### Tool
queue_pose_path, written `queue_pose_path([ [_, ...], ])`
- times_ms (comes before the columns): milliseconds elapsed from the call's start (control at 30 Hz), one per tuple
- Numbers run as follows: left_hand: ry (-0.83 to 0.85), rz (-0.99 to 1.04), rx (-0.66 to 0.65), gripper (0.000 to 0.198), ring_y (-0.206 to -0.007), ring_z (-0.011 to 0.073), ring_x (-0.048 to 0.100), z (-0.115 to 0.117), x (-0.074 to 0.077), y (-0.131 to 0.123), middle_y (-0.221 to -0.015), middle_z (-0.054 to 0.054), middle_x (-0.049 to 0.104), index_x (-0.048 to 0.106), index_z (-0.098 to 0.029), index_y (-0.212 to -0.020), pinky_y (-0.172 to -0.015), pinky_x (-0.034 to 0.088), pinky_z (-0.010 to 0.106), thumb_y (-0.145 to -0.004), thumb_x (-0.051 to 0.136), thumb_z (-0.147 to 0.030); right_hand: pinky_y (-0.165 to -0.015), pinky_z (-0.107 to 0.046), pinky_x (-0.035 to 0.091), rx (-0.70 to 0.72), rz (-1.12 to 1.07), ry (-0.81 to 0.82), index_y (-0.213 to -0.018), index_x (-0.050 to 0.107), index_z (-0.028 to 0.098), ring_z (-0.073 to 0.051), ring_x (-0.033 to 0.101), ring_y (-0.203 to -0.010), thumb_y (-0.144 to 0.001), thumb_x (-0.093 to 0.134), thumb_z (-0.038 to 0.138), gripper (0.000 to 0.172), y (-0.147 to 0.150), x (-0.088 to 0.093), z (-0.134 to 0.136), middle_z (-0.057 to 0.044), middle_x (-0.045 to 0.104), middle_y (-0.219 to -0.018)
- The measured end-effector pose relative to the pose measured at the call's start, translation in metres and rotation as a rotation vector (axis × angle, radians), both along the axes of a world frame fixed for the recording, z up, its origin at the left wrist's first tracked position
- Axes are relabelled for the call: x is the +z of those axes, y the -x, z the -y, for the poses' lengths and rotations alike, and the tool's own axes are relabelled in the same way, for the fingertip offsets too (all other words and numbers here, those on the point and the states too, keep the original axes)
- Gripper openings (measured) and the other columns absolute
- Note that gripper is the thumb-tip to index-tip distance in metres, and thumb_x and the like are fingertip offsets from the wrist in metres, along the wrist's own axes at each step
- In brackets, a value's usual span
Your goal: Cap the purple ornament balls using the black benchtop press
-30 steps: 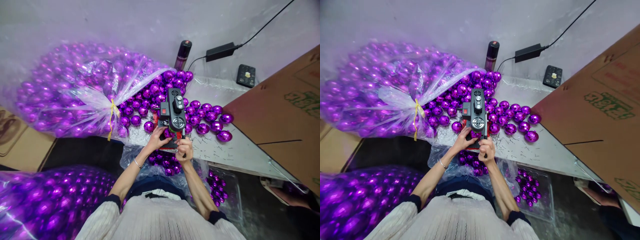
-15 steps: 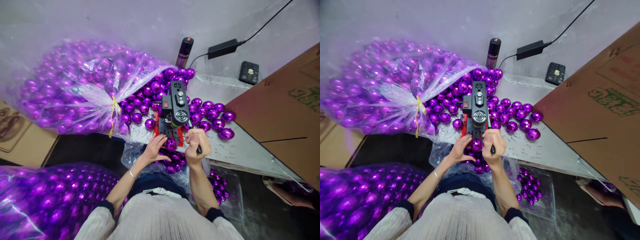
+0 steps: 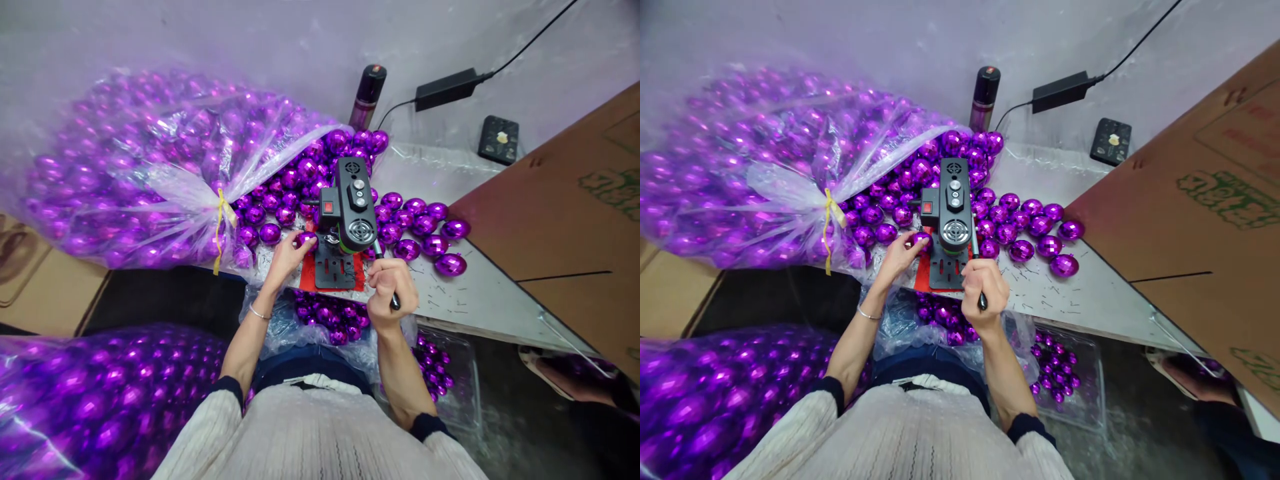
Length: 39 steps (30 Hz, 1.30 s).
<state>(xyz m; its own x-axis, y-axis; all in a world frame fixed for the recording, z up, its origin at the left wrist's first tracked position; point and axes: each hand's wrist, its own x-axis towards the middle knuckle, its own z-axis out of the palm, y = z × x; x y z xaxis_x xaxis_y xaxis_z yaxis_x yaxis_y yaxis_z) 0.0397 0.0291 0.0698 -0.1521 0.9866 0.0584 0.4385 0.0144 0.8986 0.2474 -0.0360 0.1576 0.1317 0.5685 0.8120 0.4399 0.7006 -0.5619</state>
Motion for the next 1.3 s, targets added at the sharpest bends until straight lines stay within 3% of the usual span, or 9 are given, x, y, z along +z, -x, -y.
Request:
queue_pose_path([
  [100, 0.108, 0.378, -0.067, 0.050, -0.099, 0.0228, 0.075, 0.009, -0.005, -0.014, -0.115, 0.011, 0.077, 0.062, -0.020, -0.127, -0.086, 0.061, 0.037, -0.092, 0.066, -0.055, -0.058, -0.032, 0.042, -0.030, -0.019, 0.038, -0.066, 0.052, 0.022, -0.015, 0.059, -0.064, -0.099, 0.049, 0.019, 0.034, 0.003, 0.010, 0.001, 0.001, 0.056, -0.062],
  [200, 0.127, 0.512, -0.092, 0.050, -0.108, 0.0227, 0.074, 0.022, -0.012, -0.031, -0.120, 0.012, 0.075, 0.056, -0.020, -0.129, -0.094, 0.060, 0.039, -0.092, 0.066, -0.052, -0.058, -0.031, 0.042, -0.047, -0.027, 0.059, -0.065, 0.049, 0.022, -0.014, 0.058, -0.063, -0.100, 0.047, 0.019, 0.036, 0.007, 0.021, 0.000, 0.001, 0.055, -0.062],
  [333, -0.006, 0.357, -0.076, 0.050, -0.116, 0.0242, 0.071, 0.033, -0.018, -0.046, -0.125, 0.013, 0.073, 0.057, -0.019, -0.125, -0.103, 0.056, 0.042, -0.088, 0.073, -0.049, -0.058, -0.031, 0.042, -0.044, -0.026, 0.053, -0.066, 0.048, 0.022, -0.013, 0.059, -0.063, -0.101, 0.046, 0.019, 0.035, 0.008, 0.028, -0.001, 0.002, 0.055, -0.063],
  [467, -0.115, 0.140, -0.077, 0.049, -0.114, 0.0250, 0.070, 0.036, -0.023, -0.049, -0.121, 0.011, 0.073, 0.059, -0.021, -0.128, -0.102, 0.055, 0.043, -0.088, 0.074, -0.046, -0.059, -0.031, 0.043, -0.047, -0.015, 0.044, -0.067, 0.050, 0.022, -0.014, 0.059, -0.064, -0.100, 0.047, 0.018, 0.034, 0.007, 0.023, 0.000, 0.001, 0.056, -0.064],
  [633, -0.208, -0.122, -0.145, 0.062, -0.117, 0.0300, 0.068, 0.039, -0.028, -0.052, -0.123, 0.011, 0.073, 0.060, -0.023, -0.133, -0.105, 0.051, 0.049, -0.082, 0.081, -0.051, -0.058, -0.031, 0.042, -0.042, 0.015, 0.055, -0.068, 0.052, 0.022, -0.014, 0.059, -0.064, -0.099, 0.047, 0.016, 0.032, 0.004, 0.018, 0.001, 0.000, 0.058, -0.065],
  [767, -0.273, -0.146, -0.192, 0.065, -0.125, 0.0316, 0.065, 0.037, -0.034, -0.056, -0.133, 0.014, 0.069, 0.060, -0.022, -0.135, -0.109, 0.049, 0.051, -0.082, 0.079, -0.055, -0.060, -0.031, 0.043, -0.031, 0.051, 0.051, -0.071, 0.053, 0.022, -0.014, 0.059, -0.066, -0.099, 0.048, 0.015, 0.029, 0.001, 0.017, 0.003, 0.000, 0.059, -0.067],
  [900, -0.280, -0.135, -0.203, 0.065, -0.126, 0.0303, 0.065, 0.036, -0.039, -0.056, -0.132, 0.013, 0.070, 0.059, -0.022, -0.137, -0.112, 0.048, 0.051, -0.084, 0.076, -0.057, -0.060, -0.031, 0.044, -0.012, 0.073, 0.026, -0.073, 0.054, 0.022, -0.014, 0.059, -0.067, -0.099, 0.048, 0.017, 0.027, -0.002, 0.004, 0.003, 0.000, 0.061, -0.071],
  [1133, -0.265, -0.121, -0.199, 0.067, -0.127, 0.0312, 0.065, 0.038, -0.041, -0.055, -0.133, 0.013, 0.070, 0.059, -0.023, -0.138, -0.115, 0.046, 0.054, -0.082, 0.079, -0.055, -0.065, -0.033, 0.050, -0.021, 0.095, -0.178, -0.074, 0.051, 0.023, -0.012, 0.057, -0.060, -0.103, 0.043, 0.028, 0.031, -0.004, -0.045, -0.006, 0.001, 0.062, -0.072],
  [1300, -0.258, -0.129, -0.202, 0.067, -0.127, 0.0314, 0.064, 0.039, -0.040, -0.055, -0.133, 0.013, 0.070, 0.060, -0.023, -0.138, -0.114, 0.047, 0.053, -0.082, 0.080, -0.053, -0.065, -0.035, 0.052, -0.039, 0.065, -0.171, -0.074, 0.049, 0.024, -0.012, 0.057, -0.059, -0.105, 0.039, 0.031, 0.033, 0.000, -0.055, -0.008, 0.002, 0.059, -0.071],
])
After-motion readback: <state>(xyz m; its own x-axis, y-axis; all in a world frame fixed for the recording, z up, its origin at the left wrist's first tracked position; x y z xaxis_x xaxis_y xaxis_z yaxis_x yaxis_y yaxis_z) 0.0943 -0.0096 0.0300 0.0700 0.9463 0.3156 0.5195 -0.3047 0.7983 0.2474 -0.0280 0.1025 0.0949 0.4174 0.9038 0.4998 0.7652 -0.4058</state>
